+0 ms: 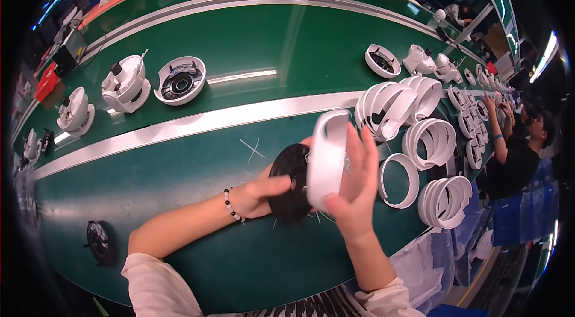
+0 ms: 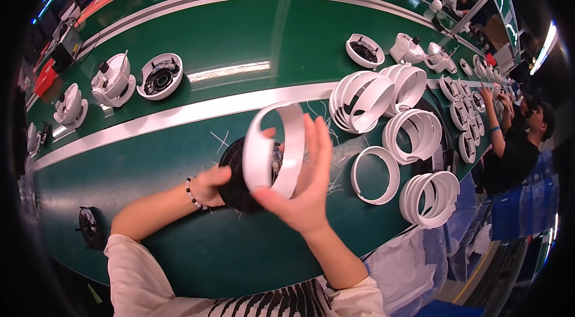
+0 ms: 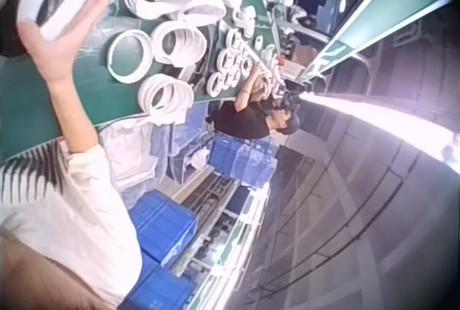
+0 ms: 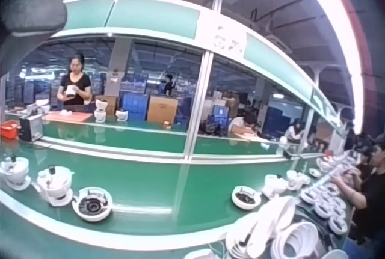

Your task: Assembling circular plastic housings with electronic circuit boards on a factory assembly line.

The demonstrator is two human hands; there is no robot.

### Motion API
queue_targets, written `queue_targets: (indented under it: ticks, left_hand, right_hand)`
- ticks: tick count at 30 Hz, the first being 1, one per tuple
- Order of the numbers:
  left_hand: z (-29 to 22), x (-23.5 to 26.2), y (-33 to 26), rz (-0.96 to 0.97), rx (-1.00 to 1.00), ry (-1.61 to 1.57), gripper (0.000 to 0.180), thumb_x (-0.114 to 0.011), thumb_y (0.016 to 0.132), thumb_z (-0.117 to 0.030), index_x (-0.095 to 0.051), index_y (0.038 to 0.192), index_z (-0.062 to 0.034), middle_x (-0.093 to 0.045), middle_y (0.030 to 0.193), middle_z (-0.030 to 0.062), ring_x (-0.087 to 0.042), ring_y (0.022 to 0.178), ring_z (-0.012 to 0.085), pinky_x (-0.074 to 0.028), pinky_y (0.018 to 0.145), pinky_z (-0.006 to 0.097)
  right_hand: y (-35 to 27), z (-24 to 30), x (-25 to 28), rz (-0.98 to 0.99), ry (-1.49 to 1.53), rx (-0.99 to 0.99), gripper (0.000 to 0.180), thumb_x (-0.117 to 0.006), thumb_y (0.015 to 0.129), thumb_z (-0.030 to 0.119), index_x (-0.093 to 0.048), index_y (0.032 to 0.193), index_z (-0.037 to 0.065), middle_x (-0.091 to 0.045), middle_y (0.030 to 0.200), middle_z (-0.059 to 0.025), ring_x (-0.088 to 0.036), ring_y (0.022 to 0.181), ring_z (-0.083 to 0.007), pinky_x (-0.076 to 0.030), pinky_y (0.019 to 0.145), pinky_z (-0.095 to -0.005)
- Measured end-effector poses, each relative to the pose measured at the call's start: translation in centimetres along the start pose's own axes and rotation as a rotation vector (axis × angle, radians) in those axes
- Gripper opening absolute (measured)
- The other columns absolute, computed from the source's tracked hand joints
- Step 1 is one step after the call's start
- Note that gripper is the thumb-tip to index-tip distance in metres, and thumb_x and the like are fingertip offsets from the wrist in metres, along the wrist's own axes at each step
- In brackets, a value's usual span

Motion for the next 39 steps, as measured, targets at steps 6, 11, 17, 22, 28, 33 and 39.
queue_targets:
  ticks: [6,11,17,22,28,33,39]
  left_hand:
    - [-2.0,2.2,-0.1,-0.189,-0.118,-0.149,0.057,-0.034,0.084,-0.046,-0.028,0.128,-0.009,-0.042,0.12,0.0109,-0.043,0.11,0.0269,-0.04,0.085,0.047]
    - [-1.4,1.3,-0.1,-0.298,-0.161,-0.133,0.057,-0.03,0.086,-0.047,-0.038,0.12,-0.0019,-0.047,0.115,0.0127,-0.048,0.105,0.023,-0.039,0.09,0.034]
    - [-1.8,2.1,-1.2,-0.439,-0.213,-0.109,0.048,-0.033,0.085,-0.041,-0.045,0.112,-0.0027,-0.053,0.105,0.0104,-0.054,0.092,0.0212,-0.043,0.081,0.032]
    - [-2.6,2.6,-1.4,-0.348,-0.236,-0.129,0.049,-0.034,0.085,-0.042,-0.045,0.113,-0.0037,-0.053,0.106,0.0086,-0.051,0.097,0.0196,-0.038,0.087,0.033]
    - [-2.0,2.3,-1.6,-0.429,-0.15,-0.019,0.056,-0.029,0.083,-0.048,-0.043,0.117,-0.0054,-0.05,0.112,0.012,-0.05,0.101,0.0231,-0.04,0.088,0.036]
    - [-2.0,0.4,-1.6,-0.131,-0.058,-0.133,0.077,-0.018,0.08,-0.064,-0.024,0.13,-0.0066,-0.036,0.127,0.0121,-0.038,0.115,0.0227,-0.031,0.097,0.036]
    - [-2.5,0.9,-2.7,-0.191,-0.002,-0.118,0.082,-0.016,0.076,-0.069,-0.03,0.127,-0.0067,-0.038,0.125,0.0116,-0.04,0.114,0.0225,-0.034,0.095,0.037]
  right_hand:
    - [0.2,1.5,0.8,-0.03,0.043,-0.01,0.101,-0.072,0.06,0.014,-0.002,0.132,0.002,-0.012,0.135,-0.0198,-0.036,0.115,-0.0291,-0.042,0.087,-0.0366]
    - [-1.6,0.2,-2.6,0.144,-0.652,0.075,0.107,-0.077,0.057,0.026,-0.006,0.129,-0.005,-0.019,0.127,-0.0223,-0.024,0.119,-0.0329,-0.024,0.096,-0.0389]
    - [-1.5,0.5,-2.9,0.162,-0.324,0.035,0.108,-0.078,0.055,0.017,-0.004,0.13,-0.003,-0.016,0.131,-0.0222,-0.031,0.117,-0.0279,-0.034,0.092,-0.0369]
    - [-1.1,0.8,-2.9,0.124,-0.038,-0.099,0.109,-0.078,0.052,0.007,-0.003,0.13,0.0,-0.016,0.132,-0.0194,-0.035,0.116,-0.0271,-0.043,0.085,-0.0352]
    - [-2.5,1.9,-5.7,0.178,-0.98,0.21,0.114,-0.08,0.05,0.032,-0.007,0.13,-0.003,-0.017,0.13,-0.0196,-0.024,0.121,-0.0312,-0.027,0.095,-0.0395]
    - [-1.9,1.5,-6.0,0.214,-1.014,0.208,0.122,-0.08,0.045,0.042,-0.006,0.128,-0.006,-0.018,0.127,-0.0233,-0.024,0.118,-0.0359,-0.025,0.095,-0.0414]
    - [-1.6,1.9,-8.5,0.277,-1.132,0.306,0.121,-0.078,0.042,0.05,-0.013,0.127,-0.008,-0.021,0.125,-0.027,-0.027,0.114,-0.0393,-0.026,0.093,-0.0442]
Point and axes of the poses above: each hand's wrist, its own y-axis towards the middle knuckle, its own x-axis out of the back of the hand, z = x × y, the point moved 10 cm from there along y, towards the middle knuckle
